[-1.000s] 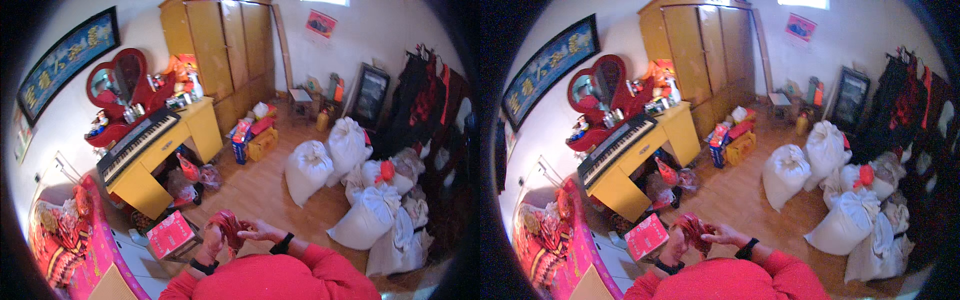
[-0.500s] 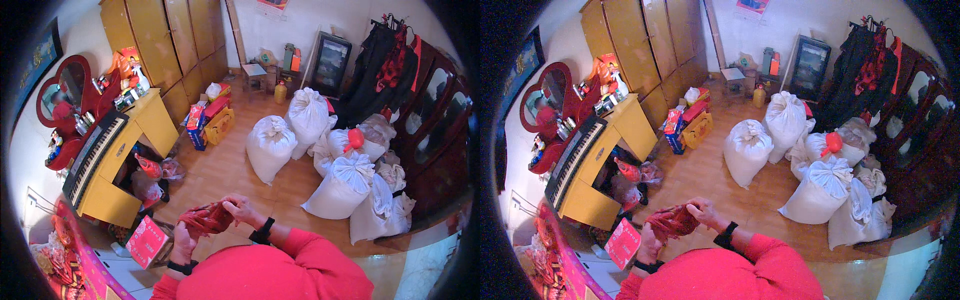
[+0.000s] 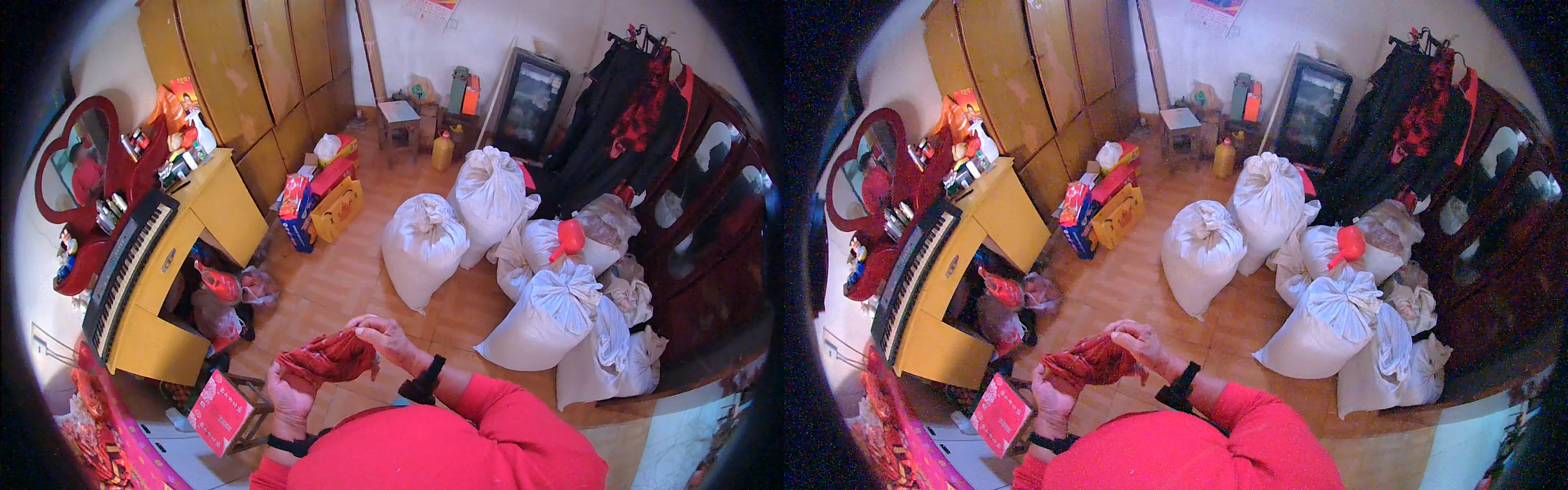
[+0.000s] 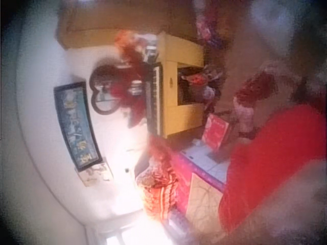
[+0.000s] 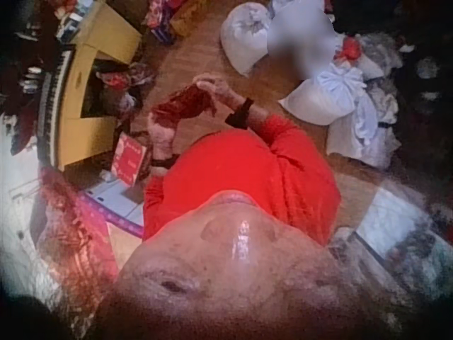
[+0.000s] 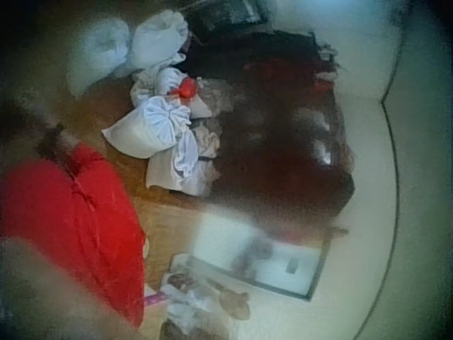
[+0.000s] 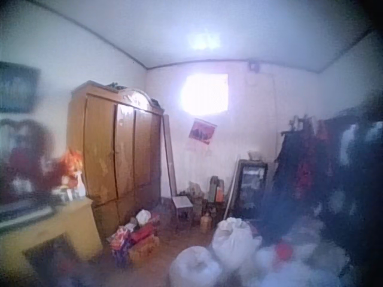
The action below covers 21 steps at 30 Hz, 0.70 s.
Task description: The person wipes a red cardboard box and a wooden stool with a red cloth, then wipes a white picture frame and a black box. The person moves between items and wipes different sides of each object.
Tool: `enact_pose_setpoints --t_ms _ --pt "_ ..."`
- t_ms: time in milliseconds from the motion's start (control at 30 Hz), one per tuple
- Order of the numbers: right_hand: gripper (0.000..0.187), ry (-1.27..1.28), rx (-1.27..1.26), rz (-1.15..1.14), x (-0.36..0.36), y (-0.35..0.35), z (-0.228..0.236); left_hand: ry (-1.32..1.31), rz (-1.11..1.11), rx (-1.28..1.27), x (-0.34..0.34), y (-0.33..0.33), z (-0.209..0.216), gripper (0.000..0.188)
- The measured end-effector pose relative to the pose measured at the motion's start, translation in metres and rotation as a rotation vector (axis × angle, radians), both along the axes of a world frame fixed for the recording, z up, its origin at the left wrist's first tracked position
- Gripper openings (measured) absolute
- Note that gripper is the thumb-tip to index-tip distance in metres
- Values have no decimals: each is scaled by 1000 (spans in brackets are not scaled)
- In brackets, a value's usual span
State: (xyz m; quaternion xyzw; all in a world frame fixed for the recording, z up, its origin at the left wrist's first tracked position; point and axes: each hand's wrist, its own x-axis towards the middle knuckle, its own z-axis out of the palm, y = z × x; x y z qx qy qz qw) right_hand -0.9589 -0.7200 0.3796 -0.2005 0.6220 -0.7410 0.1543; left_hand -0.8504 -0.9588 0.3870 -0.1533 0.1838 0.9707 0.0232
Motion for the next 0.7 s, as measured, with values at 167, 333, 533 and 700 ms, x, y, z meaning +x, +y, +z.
enact_pose_setpoints --t_ms 167,333,533,700 --pt "20 44 -98 -42 -30 -14 20 -71 -32 -128 -23 -21 -30 44" --pt "19 -103 -34 -31 -67 -40 28 -49 -10 -579 -65 -58 -52 29" --pt "22 -128 -25 -256 -135 -68 20 -98 47 -583 -138 -149 -54 33" --pt "21 -82 110 -450 -173 -99 27 -143 -7 -762 -211 -197 -47 37"
